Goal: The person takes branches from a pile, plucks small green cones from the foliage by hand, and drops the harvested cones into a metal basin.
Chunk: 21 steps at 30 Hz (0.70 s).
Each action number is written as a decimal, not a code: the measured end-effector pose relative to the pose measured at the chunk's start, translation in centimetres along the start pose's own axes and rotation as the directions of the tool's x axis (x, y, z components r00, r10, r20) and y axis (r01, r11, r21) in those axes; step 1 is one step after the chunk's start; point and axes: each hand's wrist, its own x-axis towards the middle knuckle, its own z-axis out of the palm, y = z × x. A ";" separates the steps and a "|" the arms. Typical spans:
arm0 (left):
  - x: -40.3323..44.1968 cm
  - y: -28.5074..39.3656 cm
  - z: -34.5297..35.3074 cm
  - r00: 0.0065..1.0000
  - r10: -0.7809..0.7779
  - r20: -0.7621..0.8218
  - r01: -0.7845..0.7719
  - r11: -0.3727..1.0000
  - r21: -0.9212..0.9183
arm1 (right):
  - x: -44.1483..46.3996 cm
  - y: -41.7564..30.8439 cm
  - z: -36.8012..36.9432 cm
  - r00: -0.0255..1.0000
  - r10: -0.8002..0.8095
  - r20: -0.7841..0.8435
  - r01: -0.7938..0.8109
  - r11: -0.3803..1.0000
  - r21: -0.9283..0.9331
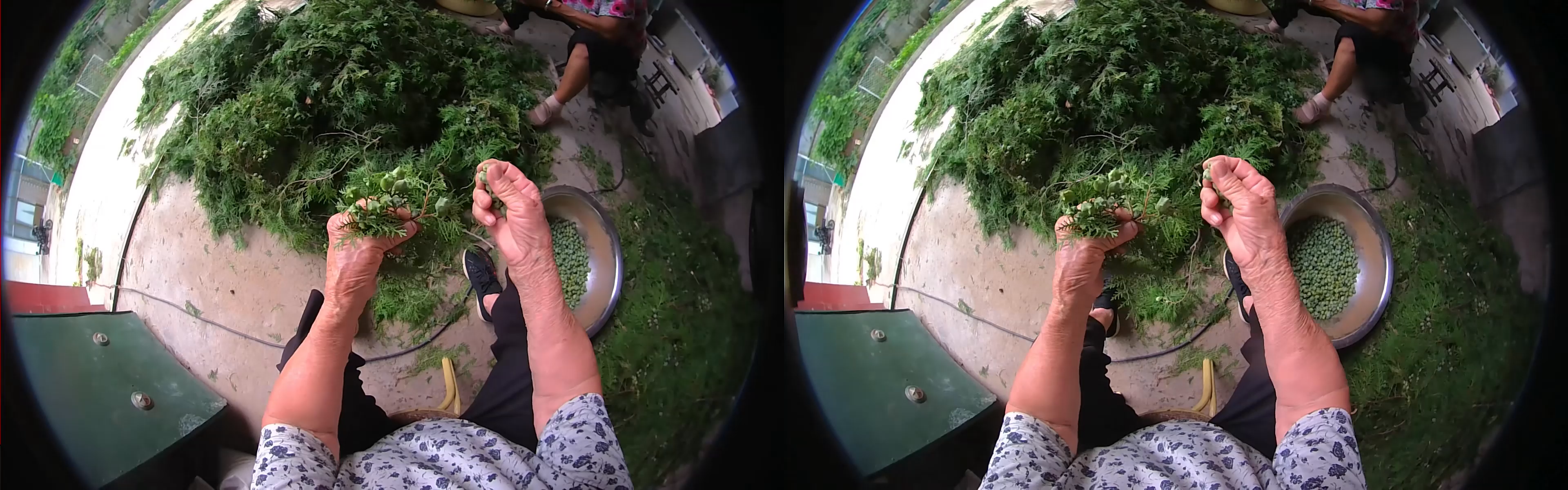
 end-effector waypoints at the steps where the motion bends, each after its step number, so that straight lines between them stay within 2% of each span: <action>1: 0.0 0.0 0.0 1.000 0.007 -0.011 -0.008 1.000 -0.014 | 0.0 0.0 -0.1 1.000 0.001 0.001 -0.001 1.000 0.000; 3: 0.3 -0.1 0.0 1.000 0.014 -0.021 -0.014 1.000 -0.026 | -0.3 -0.3 0.2 0.992 0.121 0.038 -0.125 0.984 0.128; 4: 0.4 -0.2 -0.1 0.999 0.021 -0.025 -0.021 0.999 -0.032 | -0.4 -0.2 0.1 0.984 0.143 0.108 -0.159 0.975 0.156; 7: 0.5 -0.1 0.1 0.999 0.037 -0.040 -0.038 0.999 -0.023 | -0.6 0.0 0.6 0.979 0.155 0.135 -0.174 0.975 0.138; 9: 0.6 -0.1 0.2 0.998 0.045 -0.052 -0.046 0.999 -0.007 | -0.8 0.0 1.0 0.982 0.163 0.099 -0.177 0.973 0.149; 13: 0.5 -0.1 0.5 0.998 0.058 -0.037 -0.059 0.998 -0.014 | -0.9 0.8 1.0 0.969 0.206 0.137 -0.218 0.973 0.078; 15: 0.5 -0.1 0.7 0.998 0.053 -0.034 -0.054 0.998 -0.011 | -1.2 1.5 1.1 0.972 0.235 0.013 -0.234 0.971 -0.054; 17: 0.5 -0.1 0.7 0.997 0.079 -0.009 -0.078 0.995 0.056 | -1.3 1.6 1.7 0.974 0.226 -0.009 -0.226 0.967 -0.116; 19: 0.5 -0.2 0.7 0.998 0.070 -0.005 -0.069 0.997 0.044 | -1.5 1.6 2.1 0.974 0.225 0.003 -0.215 0.932 -0.293; 21: 0.4 -0.3 0.9 0.998 0.060 0.001 -0.060 0.998 0.033 | -1.7 1.9 2.2 0.973 0.224 -0.049 -0.229 0.934 -0.274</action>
